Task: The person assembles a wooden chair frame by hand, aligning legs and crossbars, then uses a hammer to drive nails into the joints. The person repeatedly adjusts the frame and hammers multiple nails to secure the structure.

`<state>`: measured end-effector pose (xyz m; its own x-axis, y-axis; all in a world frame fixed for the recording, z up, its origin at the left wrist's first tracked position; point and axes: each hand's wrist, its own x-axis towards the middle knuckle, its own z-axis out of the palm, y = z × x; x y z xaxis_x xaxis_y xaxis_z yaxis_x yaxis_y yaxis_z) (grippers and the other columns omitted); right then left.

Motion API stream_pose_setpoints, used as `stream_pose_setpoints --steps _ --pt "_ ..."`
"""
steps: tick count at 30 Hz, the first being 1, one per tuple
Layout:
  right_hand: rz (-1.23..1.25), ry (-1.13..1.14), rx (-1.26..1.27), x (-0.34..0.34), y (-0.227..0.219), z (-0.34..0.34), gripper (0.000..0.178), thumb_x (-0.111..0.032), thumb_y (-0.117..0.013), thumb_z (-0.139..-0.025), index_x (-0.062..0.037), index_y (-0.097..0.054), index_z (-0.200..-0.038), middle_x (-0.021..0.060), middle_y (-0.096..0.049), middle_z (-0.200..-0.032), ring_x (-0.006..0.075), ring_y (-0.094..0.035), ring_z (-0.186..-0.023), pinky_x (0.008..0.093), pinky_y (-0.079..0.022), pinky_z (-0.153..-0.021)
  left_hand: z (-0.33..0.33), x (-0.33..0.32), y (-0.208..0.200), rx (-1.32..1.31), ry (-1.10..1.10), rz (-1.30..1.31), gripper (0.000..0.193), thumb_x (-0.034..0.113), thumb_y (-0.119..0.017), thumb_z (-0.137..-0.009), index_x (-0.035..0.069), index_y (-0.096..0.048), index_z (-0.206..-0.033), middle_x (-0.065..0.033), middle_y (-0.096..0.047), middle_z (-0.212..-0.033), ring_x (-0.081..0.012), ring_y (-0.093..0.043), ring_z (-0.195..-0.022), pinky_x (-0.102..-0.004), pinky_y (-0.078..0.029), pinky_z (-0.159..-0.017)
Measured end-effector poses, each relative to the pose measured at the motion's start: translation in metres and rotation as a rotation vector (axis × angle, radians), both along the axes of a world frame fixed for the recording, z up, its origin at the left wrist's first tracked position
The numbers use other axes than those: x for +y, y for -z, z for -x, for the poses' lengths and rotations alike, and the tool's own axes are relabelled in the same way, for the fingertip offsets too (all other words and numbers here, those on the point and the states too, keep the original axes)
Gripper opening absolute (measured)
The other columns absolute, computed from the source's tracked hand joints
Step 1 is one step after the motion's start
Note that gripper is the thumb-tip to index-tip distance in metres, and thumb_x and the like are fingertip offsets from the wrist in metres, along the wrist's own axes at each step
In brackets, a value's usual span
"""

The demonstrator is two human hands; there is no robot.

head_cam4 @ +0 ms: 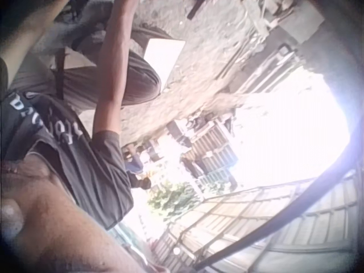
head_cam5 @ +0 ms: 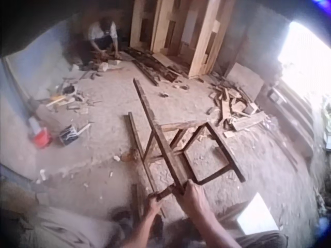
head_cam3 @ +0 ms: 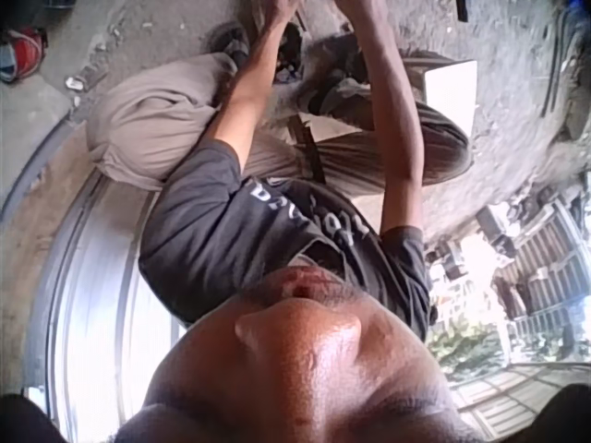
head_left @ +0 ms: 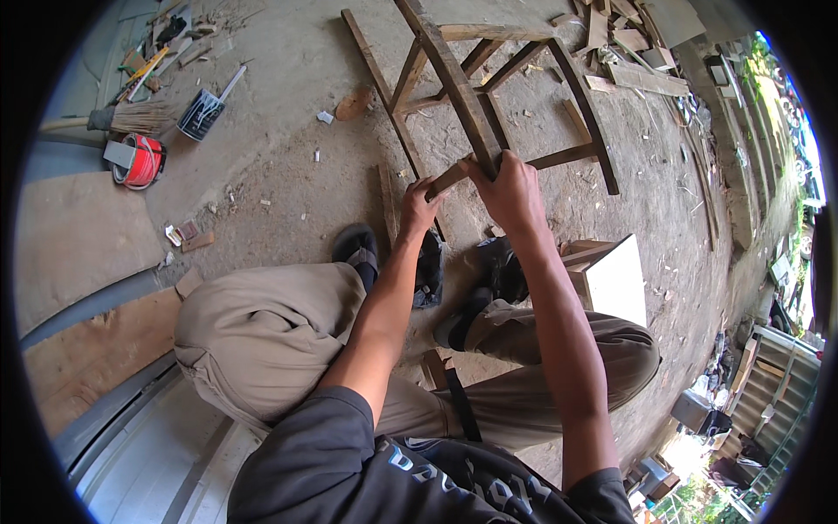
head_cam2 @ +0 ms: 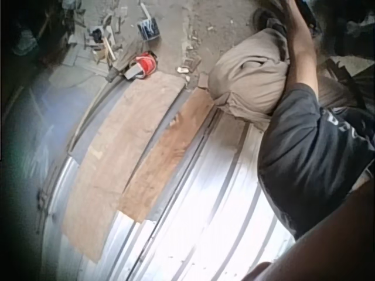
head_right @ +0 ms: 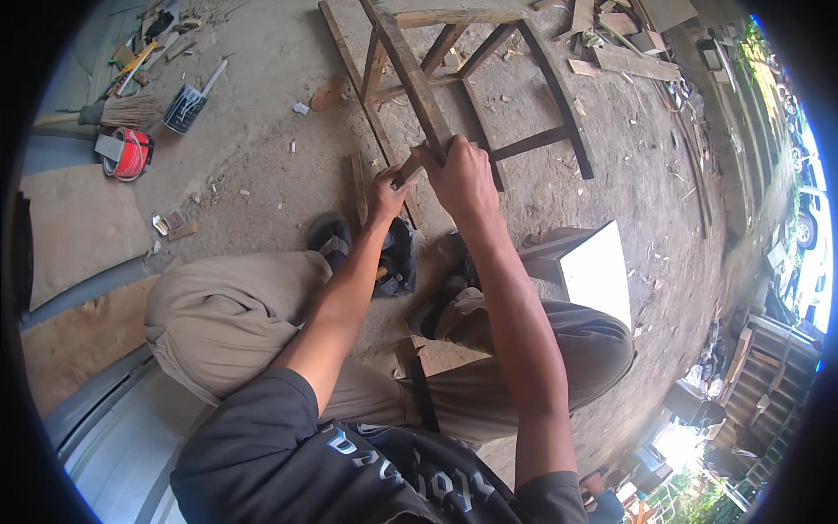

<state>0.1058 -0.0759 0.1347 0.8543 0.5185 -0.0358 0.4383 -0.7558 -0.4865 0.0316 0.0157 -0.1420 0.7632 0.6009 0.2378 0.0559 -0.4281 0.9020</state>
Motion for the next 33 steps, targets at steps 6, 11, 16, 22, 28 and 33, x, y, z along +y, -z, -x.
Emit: stream_pose_setpoints --steps 6,11,16,22,28,33 --pt "0.062 0.004 0.092 0.003 -0.010 0.003 0.052 -0.041 -0.076 -0.080 0.0090 -0.062 -0.085 0.0300 -0.065 -0.082 0.0445 -0.065 -0.085 0.0485 -0.050 -0.076 0.006 -0.002 0.003 -0.060 0.006 0.024 0.038 0.016 -0.079 -0.077 0.005 -0.065 -0.110 -0.0155 -0.066 -0.107 -0.0371 -0.060 -0.102 -0.0436 -0.050 -0.087" --pt "0.105 0.010 0.113 0.001 -0.006 0.002 0.054 -0.041 -0.080 -0.076 0.0087 -0.060 -0.084 0.0304 -0.065 -0.084 0.0444 -0.065 -0.086 0.0482 -0.049 -0.076 0.005 -0.003 0.009 -0.050 -0.002 0.047 0.038 0.015 -0.080 -0.076 0.003 -0.065 -0.109 -0.0162 -0.066 -0.108 -0.0364 -0.061 -0.102 -0.0432 -0.050 -0.087" --pt "0.084 -0.006 0.123 0.002 -0.006 0.002 0.055 -0.039 -0.081 -0.073 0.0098 -0.059 -0.084 0.0311 -0.064 -0.085 0.0443 -0.065 -0.087 0.0474 -0.049 -0.076 0.007 -0.004 0.024 -0.077 0.001 0.142 0.039 0.011 -0.080 -0.075 0.001 -0.065 -0.109 -0.0174 -0.065 -0.108 -0.0361 -0.062 -0.100 -0.0418 -0.052 -0.086" --pt "0.056 -0.029 0.122 -0.001 -0.002 0.002 0.051 -0.033 -0.082 -0.072 0.0103 -0.059 -0.086 0.0317 -0.064 -0.084 0.0446 -0.065 -0.086 0.0468 -0.050 -0.077 0.007 -0.004 0.015 -0.047 0.036 0.207 0.036 0.006 -0.079 -0.075 0.001 -0.065 -0.107 -0.0174 -0.065 -0.107 -0.0348 -0.064 -0.098 -0.0394 -0.053 -0.081" --pt "0.045 -0.026 0.139 0.002 0.000 0.008 0.049 -0.030 -0.080 -0.073 0.0112 -0.059 -0.086 0.0311 -0.065 -0.082 0.0452 -0.066 -0.084 0.0468 -0.051 -0.076 0.011 -0.004 0.008 0.023 0.072 0.336 0.032 0.004 -0.074 -0.082 0.004 -0.057 -0.109 -0.0120 -0.057 -0.107 -0.0275 -0.062 -0.097 -0.0379 -0.055 -0.079" --pt "-0.014 -0.015 0.042 -0.004 0.019 0.006 0.052 -0.037 -0.084 -0.069 0.0072 -0.058 -0.078 0.0281 -0.063 -0.074 0.0438 -0.064 -0.075 0.0455 -0.050 -0.067 0.008 -0.004 0.008 0.012 0.087 0.308 0.030 0.001 -0.073 -0.082 0.004 -0.055 -0.105 -0.0109 -0.055 -0.103 -0.0256 -0.062 -0.097 -0.0375 -0.055 -0.077"
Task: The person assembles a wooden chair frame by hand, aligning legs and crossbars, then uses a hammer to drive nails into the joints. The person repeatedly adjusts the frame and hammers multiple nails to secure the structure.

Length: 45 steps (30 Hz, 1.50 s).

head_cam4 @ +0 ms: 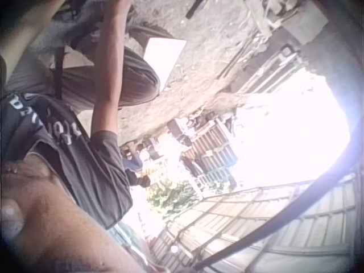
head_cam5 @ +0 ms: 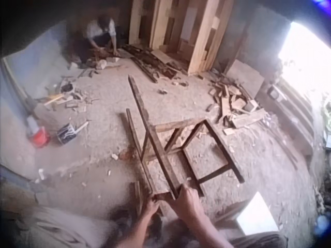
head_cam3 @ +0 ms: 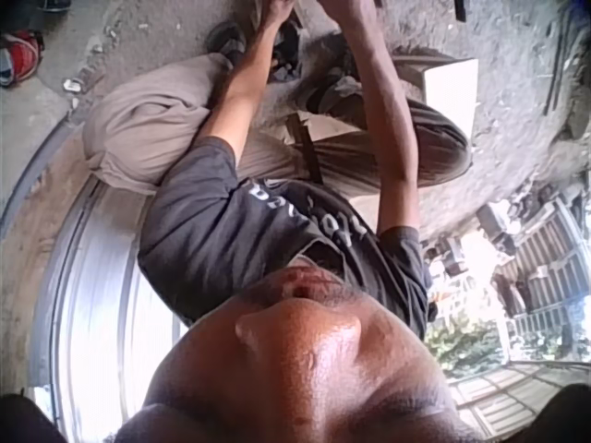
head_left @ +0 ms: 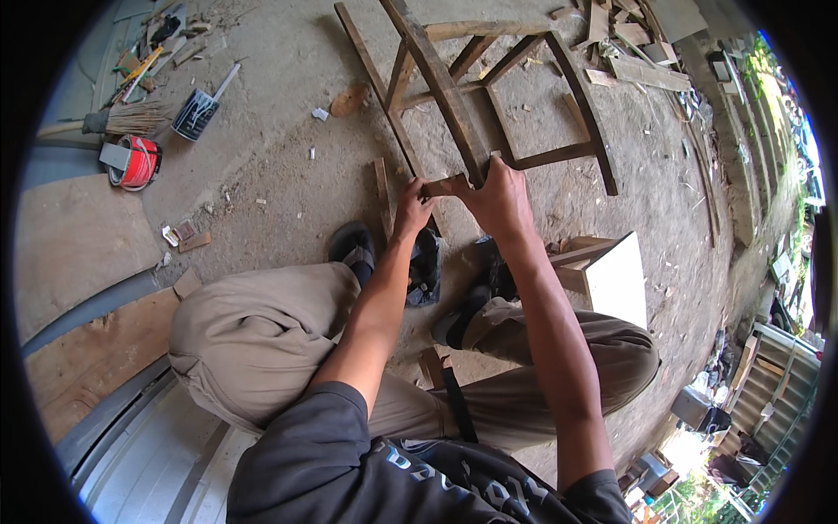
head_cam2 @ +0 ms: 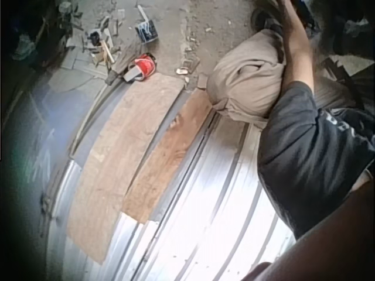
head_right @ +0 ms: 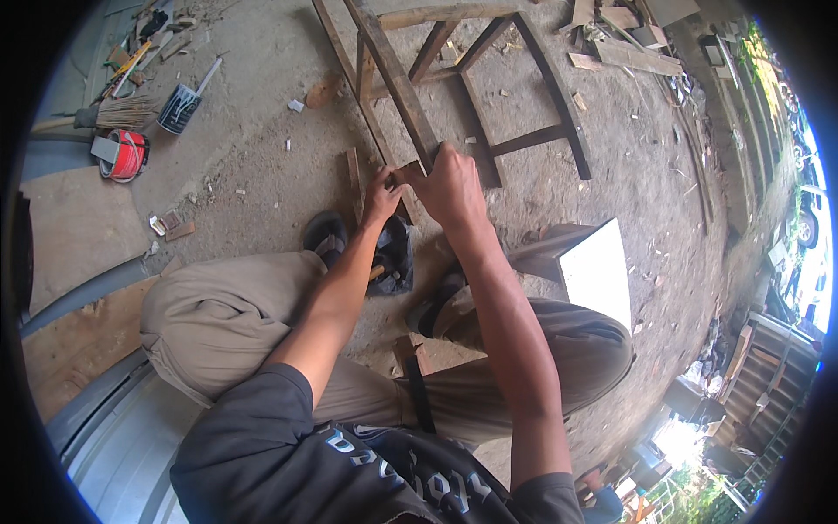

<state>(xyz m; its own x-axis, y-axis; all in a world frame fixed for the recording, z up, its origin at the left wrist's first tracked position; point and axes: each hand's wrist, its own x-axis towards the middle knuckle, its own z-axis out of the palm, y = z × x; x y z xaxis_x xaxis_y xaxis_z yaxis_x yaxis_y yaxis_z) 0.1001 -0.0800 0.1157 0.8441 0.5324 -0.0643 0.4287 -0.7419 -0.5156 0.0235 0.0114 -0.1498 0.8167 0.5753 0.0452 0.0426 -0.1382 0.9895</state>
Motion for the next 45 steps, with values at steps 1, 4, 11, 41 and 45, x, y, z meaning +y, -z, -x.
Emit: stream_pose_setpoints --steps 1,4,11,41,45 --pt "-0.003 -0.003 -0.006 0.000 0.002 0.000 0.051 -0.036 -0.084 -0.070 0.0073 -0.058 -0.078 0.0283 -0.063 -0.075 0.0440 -0.064 -0.075 0.0456 -0.050 -0.067 0.001 0.000 0.001 0.005 0.004 0.009 0.030 0.002 -0.073 -0.082 0.004 -0.055 -0.105 -0.0109 -0.055 -0.103 -0.0252 -0.062 -0.096 -0.0371 -0.055 -0.076" --pt "-0.021 -0.013 0.003 0.001 0.002 0.000 0.050 -0.035 -0.083 -0.071 0.0073 -0.058 -0.078 0.0285 -0.063 -0.075 0.0440 -0.065 -0.076 0.0458 -0.050 -0.067 0.002 0.003 0.008 0.002 0.009 -0.016 0.030 0.002 -0.073 -0.082 0.003 -0.054 -0.105 -0.0108 -0.055 -0.103 -0.0239 -0.062 -0.094 -0.0357 -0.055 -0.074" --pt "0.035 -0.020 0.082 0.002 -0.009 -0.001 0.043 -0.028 -0.076 -0.076 0.0097 -0.058 -0.087 0.0307 -0.065 -0.085 0.0452 -0.065 -0.086 0.0467 -0.051 -0.077 -0.001 0.002 0.012 0.003 0.009 -0.081 0.030 0.003 -0.074 -0.081 0.002 -0.054 -0.103 -0.0116 -0.054 -0.103 -0.0246 -0.062 -0.094 -0.0346 -0.054 -0.074" --pt "-0.018 -0.039 0.040 0.003 -0.009 -0.003 0.042 -0.025 -0.075 -0.072 0.0111 -0.058 -0.083 0.0310 -0.064 -0.081 0.0434 -0.066 -0.082 0.0448 -0.052 -0.075 -0.003 -0.008 -0.005 -0.024 -0.010 -0.175 0.033 0.012 -0.079 -0.077 0.005 -0.058 -0.102 -0.0167 -0.060 -0.097 -0.0384 -0.059 -0.094 -0.0456 -0.049 -0.079" --pt "-0.010 -0.011 0.061 -0.003 -0.010 -0.007 0.046 -0.028 -0.078 -0.070 0.0113 -0.058 -0.083 0.0317 -0.063 -0.083 0.0441 -0.066 -0.083 0.0450 -0.051 -0.075 -0.002 -0.010 -0.010 -0.003 -0.018 -0.144 0.034 0.009 -0.079 -0.076 0.004 -0.058 -0.103 -0.0161 -0.061 -0.098 -0.0374 -0.059 -0.092 -0.0450 -0.050 -0.079"
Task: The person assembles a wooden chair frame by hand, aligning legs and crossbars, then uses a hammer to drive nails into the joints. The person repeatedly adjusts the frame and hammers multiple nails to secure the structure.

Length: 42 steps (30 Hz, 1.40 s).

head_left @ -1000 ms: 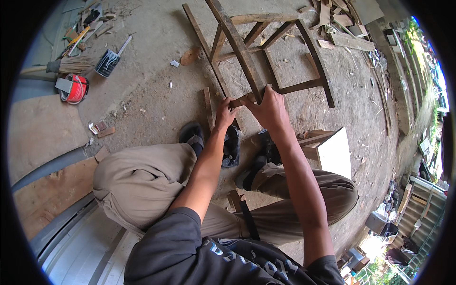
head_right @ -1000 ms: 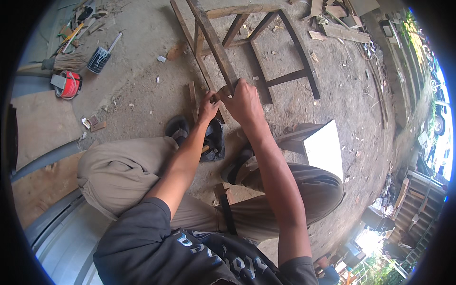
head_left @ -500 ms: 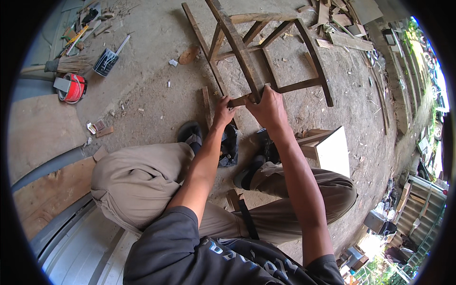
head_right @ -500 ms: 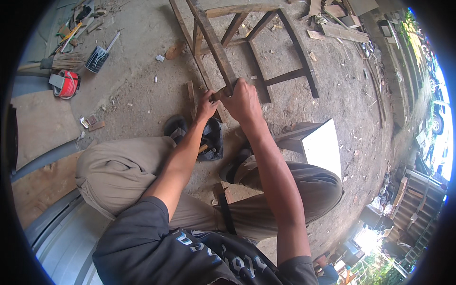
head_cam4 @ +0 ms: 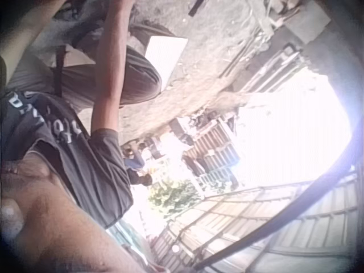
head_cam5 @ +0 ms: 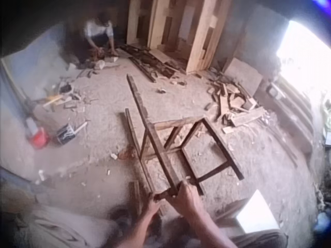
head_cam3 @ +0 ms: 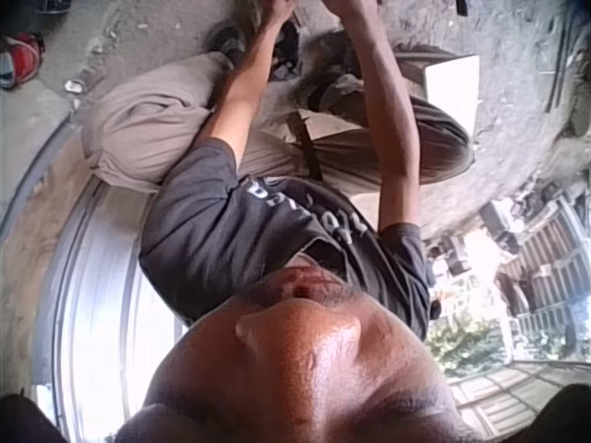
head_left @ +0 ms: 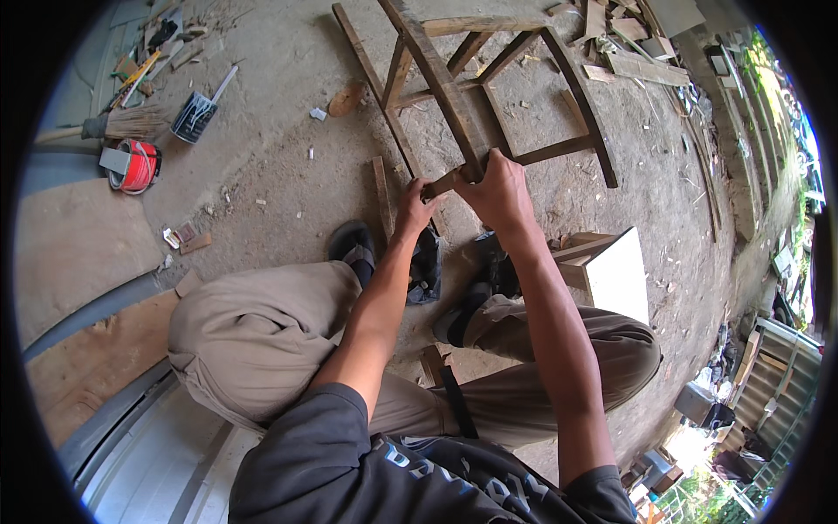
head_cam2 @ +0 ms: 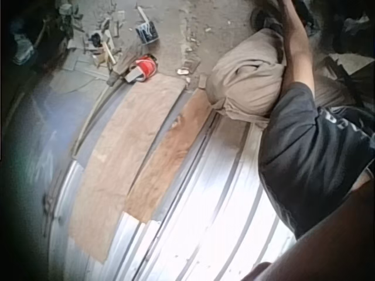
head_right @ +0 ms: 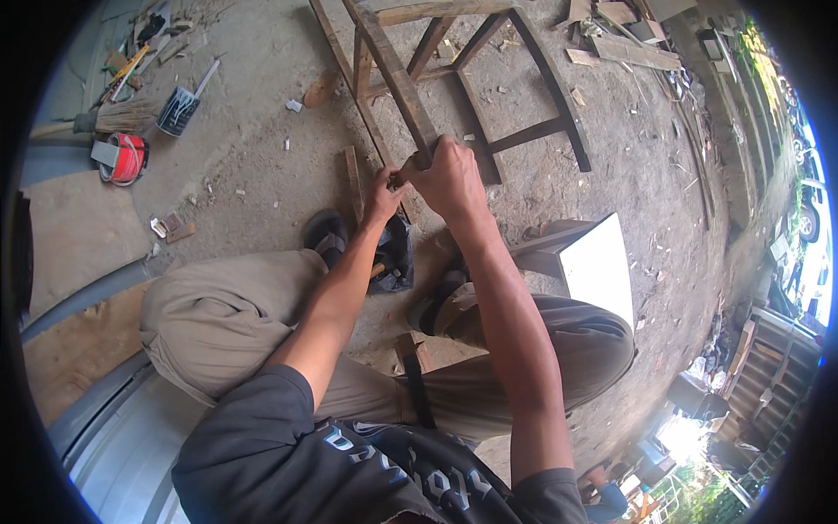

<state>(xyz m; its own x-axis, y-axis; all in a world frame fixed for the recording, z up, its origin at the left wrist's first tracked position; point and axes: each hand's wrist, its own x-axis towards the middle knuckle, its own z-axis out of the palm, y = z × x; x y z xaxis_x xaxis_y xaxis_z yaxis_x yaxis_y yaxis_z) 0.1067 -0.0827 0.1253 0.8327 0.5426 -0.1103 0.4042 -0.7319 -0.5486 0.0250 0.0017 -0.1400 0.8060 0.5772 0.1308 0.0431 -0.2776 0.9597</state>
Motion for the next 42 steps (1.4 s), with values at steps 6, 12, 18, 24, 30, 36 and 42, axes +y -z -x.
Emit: stream_pose_setpoints --steps 6,12,18,24,30,36,42 --pt "0.012 -0.014 0.013 0.005 -0.002 0.000 0.050 -0.030 -0.080 -0.068 0.0115 -0.058 -0.083 0.0325 -0.063 -0.085 0.0448 -0.065 -0.085 0.0452 -0.051 -0.076 0.007 0.007 0.022 -0.016 -0.083 -0.087 0.039 0.017 -0.080 -0.081 0.003 -0.059 -0.109 -0.0154 -0.064 -0.100 -0.0308 -0.066 -0.089 -0.0378 -0.053 -0.074" --pt "-0.025 -0.019 -0.037 0.002 0.001 0.001 0.046 -0.030 -0.079 -0.070 0.0083 -0.057 -0.081 0.0287 -0.063 -0.078 0.0429 -0.065 -0.078 0.0445 -0.050 -0.070 0.005 0.007 0.006 -0.042 -0.049 -0.095 0.037 0.014 -0.080 -0.079 0.003 -0.058 -0.108 -0.0148 -0.063 -0.098 -0.0310 -0.064 -0.089 -0.0387 -0.053 -0.074" --pt "0.012 -0.007 0.010 0.004 -0.005 0.001 0.049 -0.030 -0.079 -0.068 0.0117 -0.058 -0.083 0.0328 -0.063 -0.084 0.0440 -0.066 -0.085 0.0450 -0.051 -0.075 0.004 0.003 0.006 -0.050 -0.071 -0.029 0.035 0.011 -0.079 -0.077 0.006 -0.057 -0.103 -0.0143 -0.059 -0.095 -0.0351 -0.059 -0.087 -0.0440 -0.048 -0.075" --pt "-0.007 -0.017 0.013 0.006 -0.006 0.005 0.046 -0.029 -0.080 -0.070 0.0098 -0.057 -0.082 0.0299 -0.063 -0.080 0.0437 -0.065 -0.081 0.0449 -0.051 -0.073 0.005 0.008 0.010 -0.077 -0.070 -0.026 0.036 0.012 -0.079 -0.077 0.006 -0.056 -0.104 -0.0141 -0.059 -0.097 -0.0352 -0.059 -0.089 -0.0428 -0.048 -0.075" --pt "-0.074 -0.019 -0.027 0.002 0.014 0.012 0.043 -0.029 -0.078 -0.073 0.0070 -0.055 -0.078 0.0273 -0.063 -0.077 0.0434 -0.064 -0.077 0.0452 -0.051 -0.069 0.006 0.011 -0.004 0.036 -0.021 0.076 0.037 0.016 -0.082 -0.076 0.004 -0.056 -0.099 -0.0152 -0.060 -0.093 -0.0318 -0.061 -0.082 -0.0398 -0.049 -0.069" --pt "-0.048 -0.037 -0.046 0.002 0.012 0.010 0.046 -0.032 -0.081 -0.072 0.0064 -0.056 -0.079 0.0274 -0.063 -0.078 0.0443 -0.063 -0.079 0.0462 -0.050 -0.069 0.005 0.017 0.003 -0.025 -0.009 0.099 0.034 0.014 -0.082 -0.076 0.004 -0.056 -0.097 -0.0154 -0.060 -0.090 -0.0323 -0.061 -0.079 -0.0404 -0.049 -0.068" --pt "-0.035 -0.045 -0.041 0.005 0.001 0.012 0.038 -0.024 -0.076 -0.076 0.0073 -0.055 -0.080 0.0298 -0.063 -0.080 0.0460 -0.063 -0.081 0.0477 -0.050 -0.071 0.001 0.017 0.015 -0.025 -0.011 0.029 0.034 0.008 -0.080 -0.074 0.005 -0.055 -0.095 -0.0155 -0.057 -0.091 -0.0383 -0.058 -0.086 -0.0444 -0.047 -0.073"
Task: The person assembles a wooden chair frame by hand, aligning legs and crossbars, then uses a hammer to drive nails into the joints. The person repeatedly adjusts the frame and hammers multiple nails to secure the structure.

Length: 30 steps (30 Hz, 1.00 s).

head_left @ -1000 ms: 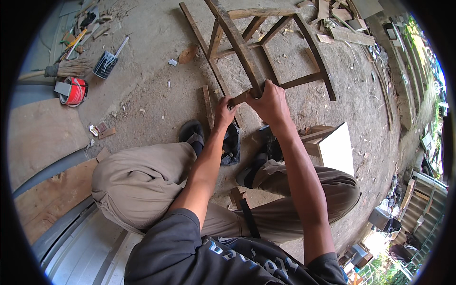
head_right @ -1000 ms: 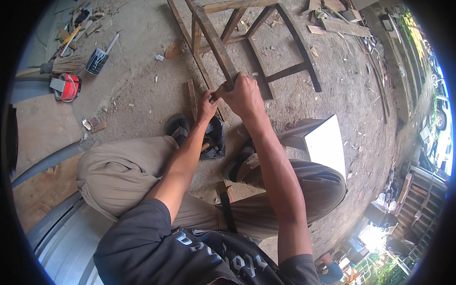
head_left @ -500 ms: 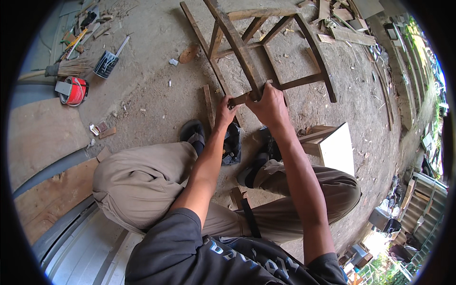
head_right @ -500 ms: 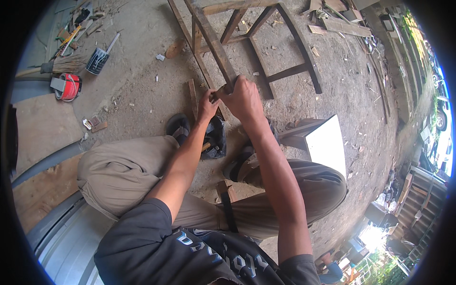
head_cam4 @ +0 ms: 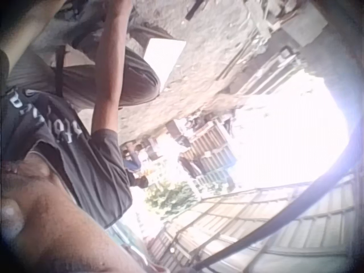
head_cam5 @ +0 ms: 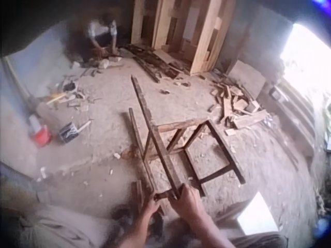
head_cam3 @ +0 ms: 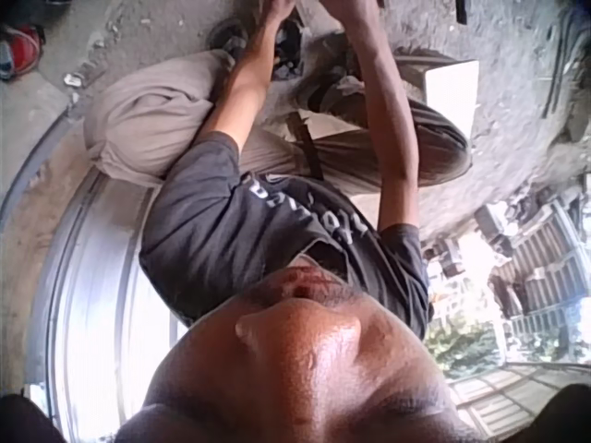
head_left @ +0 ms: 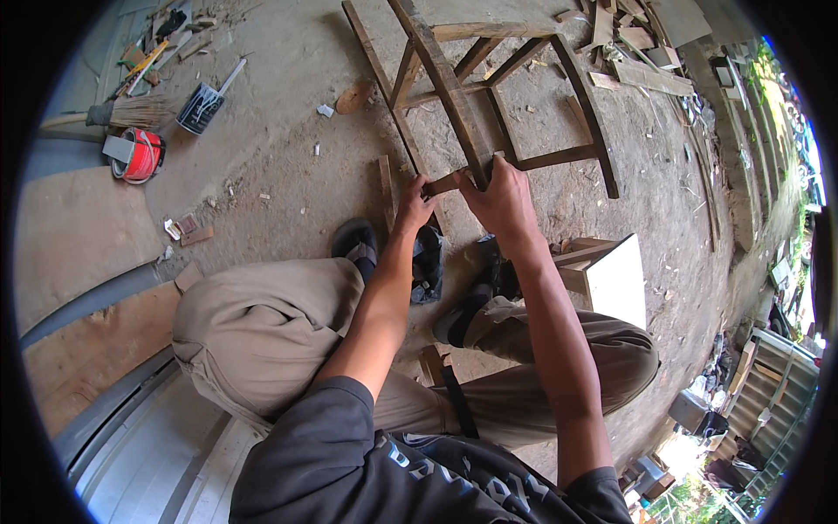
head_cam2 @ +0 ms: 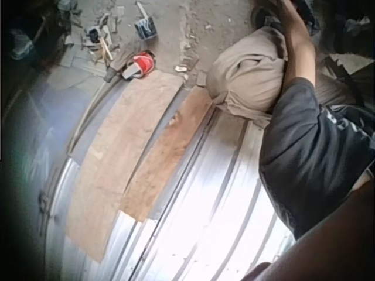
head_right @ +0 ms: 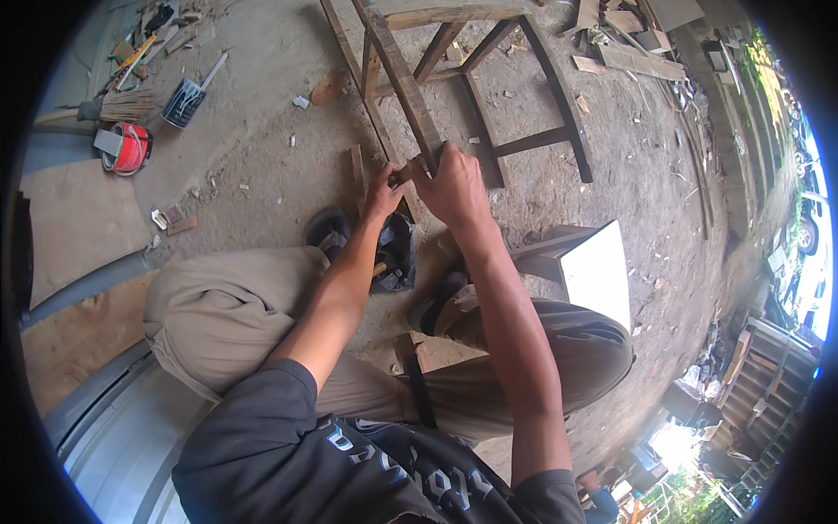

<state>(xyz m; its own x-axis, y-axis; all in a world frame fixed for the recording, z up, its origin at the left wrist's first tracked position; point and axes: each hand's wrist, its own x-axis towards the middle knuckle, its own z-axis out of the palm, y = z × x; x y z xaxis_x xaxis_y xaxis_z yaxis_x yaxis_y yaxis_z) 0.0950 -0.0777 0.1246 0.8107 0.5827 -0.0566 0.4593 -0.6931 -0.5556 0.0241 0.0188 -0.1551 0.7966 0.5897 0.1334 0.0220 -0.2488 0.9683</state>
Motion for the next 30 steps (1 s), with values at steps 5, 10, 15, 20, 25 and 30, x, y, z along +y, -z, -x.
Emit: stream_pose_setpoints --steps 5,10,15,20,25,30 --pt "-0.046 -0.043 -0.011 -0.005 0.007 -0.001 0.035 -0.020 -0.075 -0.076 0.0067 -0.052 -0.082 0.0287 -0.062 -0.080 0.0468 -0.062 -0.082 0.0485 -0.049 -0.072 0.002 0.003 0.007 0.026 0.019 -0.065 0.032 0.010 -0.079 -0.077 0.004 -0.055 -0.098 -0.0141 -0.059 -0.093 -0.0304 -0.060 -0.084 -0.0396 -0.049 -0.072" --pt "-0.033 -0.034 -0.033 -0.004 0.016 0.002 0.035 -0.018 -0.075 -0.076 0.0064 -0.053 -0.085 0.0289 -0.062 -0.084 0.0469 -0.062 -0.083 0.0489 -0.049 -0.073 0.002 0.000 0.005 0.019 0.009 0.000 0.030 0.011 -0.078 -0.080 0.004 -0.054 -0.097 -0.0124 -0.059 -0.091 -0.0254 -0.061 -0.083 -0.0365 -0.050 -0.071" --pt "-0.018 -0.012 -0.072 -0.003 0.034 0.009 0.034 -0.019 -0.074 -0.079 0.0061 -0.052 -0.088 0.0289 -0.062 -0.085 0.0469 -0.062 -0.083 0.0495 -0.049 -0.073 0.004 0.001 0.000 0.019 0.025 0.040 0.030 0.008 -0.077 -0.079 0.004 -0.054 -0.099 -0.0129 -0.059 -0.091 -0.0273 -0.062 -0.085 -0.0375 -0.050 -0.072" --pt "0.019 0.009 -0.035 -0.001 0.030 0.014 0.034 -0.020 -0.072 -0.082 0.0061 -0.052 -0.090 0.0296 -0.063 -0.085 0.0475 -0.062 -0.082 0.0507 -0.050 -0.073 0.005 0.002 -0.007 0.028 0.021 -0.033 0.034 0.006 -0.079 -0.074 0.005 -0.053 -0.097 -0.0148 -0.057 -0.094 -0.0346 -0.059 -0.087 -0.0414 -0.049 -0.071" --pt "0.034 0.012 -0.045 -0.003 0.028 0.013 0.033 -0.020 -0.072 -0.083 0.0061 -0.052 -0.089 0.0299 -0.063 -0.084 0.0477 -0.063 -0.081 0.0513 -0.050 -0.072 0.002 0.000 0.000 0.018 0.012 -0.004 0.034 0.008 -0.079 -0.074 0.005 -0.054 -0.096 -0.0145 -0.057 -0.092 -0.0354 -0.058 -0.086 -0.0433 -0.048 -0.071" --pt "0.018 -0.005 -0.062 -0.004 0.028 0.013 0.034 -0.021 -0.072 -0.083 0.0064 -0.053 -0.087 0.0298 -0.063 -0.083 0.0475 -0.063 -0.081 0.0511 -0.050 -0.072 0.001 0.003 0.012 0.010 0.029 -0.062 0.033 0.014 -0.079 -0.080 0.004 -0.055 -0.101 -0.0115 -0.060 -0.088 -0.0222 -0.061 -0.079 -0.0351 -0.050 -0.070"
